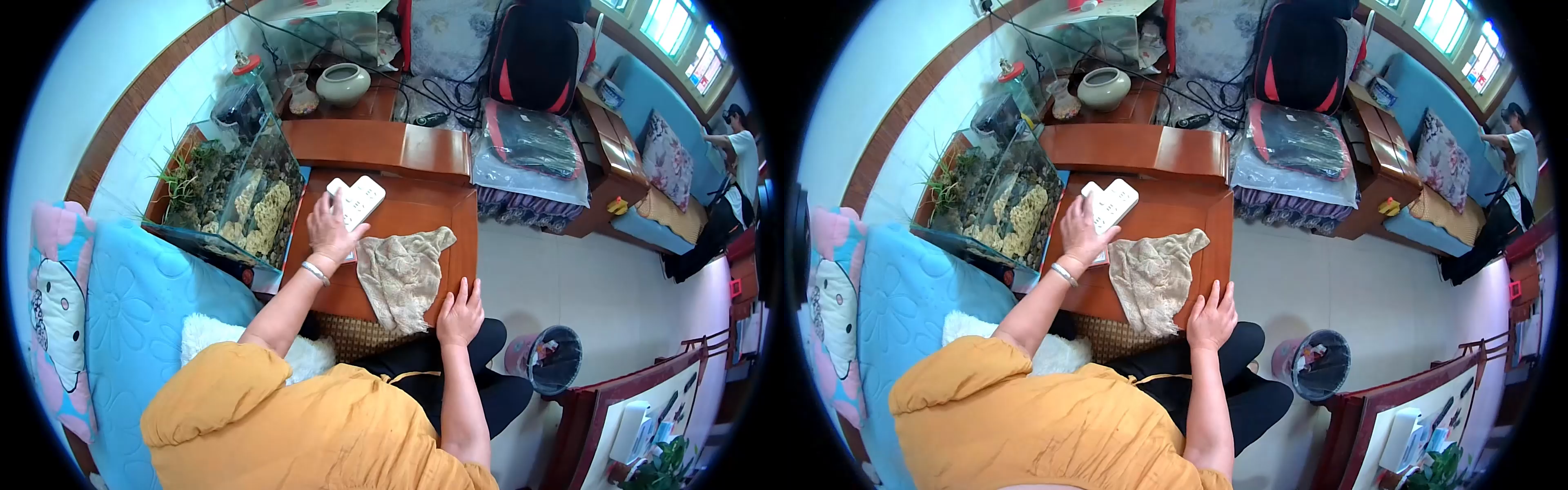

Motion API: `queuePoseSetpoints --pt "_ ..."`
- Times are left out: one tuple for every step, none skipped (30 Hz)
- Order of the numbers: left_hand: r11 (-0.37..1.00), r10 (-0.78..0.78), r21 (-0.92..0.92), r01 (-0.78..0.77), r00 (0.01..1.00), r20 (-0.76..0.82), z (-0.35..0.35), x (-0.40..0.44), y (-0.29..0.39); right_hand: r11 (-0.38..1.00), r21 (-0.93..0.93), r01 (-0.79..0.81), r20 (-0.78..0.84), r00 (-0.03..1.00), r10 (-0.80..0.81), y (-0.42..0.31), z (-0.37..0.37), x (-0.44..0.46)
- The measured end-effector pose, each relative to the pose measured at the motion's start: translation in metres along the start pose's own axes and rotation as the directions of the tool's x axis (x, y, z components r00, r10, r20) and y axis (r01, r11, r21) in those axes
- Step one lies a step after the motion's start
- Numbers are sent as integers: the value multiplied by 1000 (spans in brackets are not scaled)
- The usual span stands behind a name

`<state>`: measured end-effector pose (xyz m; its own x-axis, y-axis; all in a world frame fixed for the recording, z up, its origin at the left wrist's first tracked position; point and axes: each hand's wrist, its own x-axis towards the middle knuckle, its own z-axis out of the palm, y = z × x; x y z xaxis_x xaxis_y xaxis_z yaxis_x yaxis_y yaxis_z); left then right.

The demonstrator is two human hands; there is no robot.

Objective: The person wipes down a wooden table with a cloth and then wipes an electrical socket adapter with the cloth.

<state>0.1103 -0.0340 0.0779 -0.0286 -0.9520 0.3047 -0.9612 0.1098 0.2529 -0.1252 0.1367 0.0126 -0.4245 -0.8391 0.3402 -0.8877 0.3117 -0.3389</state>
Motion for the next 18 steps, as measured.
queuePoseSetpoints --pt "997 -69 21 68 997 47 3 5 -7 1000 -1 -8 12 1000 8 0 -1 1" --pt "995 -95 13 95 988 119 5 8 -14 1000 -1 -13 7 1000 13 -1 -1 1" --pt "993 -120 7 121 974 193 4 11 -15 1000 0 -10 6 1000 10 -1 -1 1" --pt "993 -113 7 114 975 194 5 13 -17 1000 0 -7 6 1000 7 -1 -1 1" --pt "996 -87 -17 93 969 232 6 14 -17 1000 -1 -12 4 1000 12 -1 -1 1" --pt "996 -60 -43 74 961 269 9 16 -17 1000 -1 -2 -2 1000 2 0 -1 1" --pt "997 -55 -45 70 961 271 12 16 -17 1000 -1 7 -7 1000 -7 0 -1 1" --pt "999 -41 -23 49 963 267 15 16 -16 1000 -3 3 -9 1000 -3 0 -1 0" --pt "1000 -26 -1 28 965 262 20 17 -16 1000 -2 8 -12 1000 -8 0 -1 0" --pt "1000 -18 -4 20 965 262 24 19 -18 1000 0 12 -16 1000 -12 0 -1 1" --pt "1000 5 -31 3 971 238 27 22 -22 1000 -2 4 -21 1000 -4 0 -1 1" --pt "998 27 -57 -15 976 214 26 24 -22 1000 -5 8 -17 1000 -8 0 -1 1" --pt "998 37 -57 -25 976 214 25 28 -23 1000 -7 10 -14 1000 -10 0 0 1" --pt "995 27 -104 -10 986 163 24 31 -24 1000 -11 12 -22 1000 -13 0 -1 0" --pt "988 12 -153 5 994 112 20 35 -22 1000 -11 3 -25 1000 -3 -1 -1 0" --pt "981 45 -192 -32 997 63 5 37 -14 1000 -5 3 -30 1000 -3 -2 -3 0" --pt "970 89 -230 -79 995 35 -9 39 -5 1000 2 6 -32 999 -6 -3 -4 0" --pt "950 167 -263 -166 986 -19 -15 37 2 1000 1 5 -26 1000 -5 -3 -5 0"
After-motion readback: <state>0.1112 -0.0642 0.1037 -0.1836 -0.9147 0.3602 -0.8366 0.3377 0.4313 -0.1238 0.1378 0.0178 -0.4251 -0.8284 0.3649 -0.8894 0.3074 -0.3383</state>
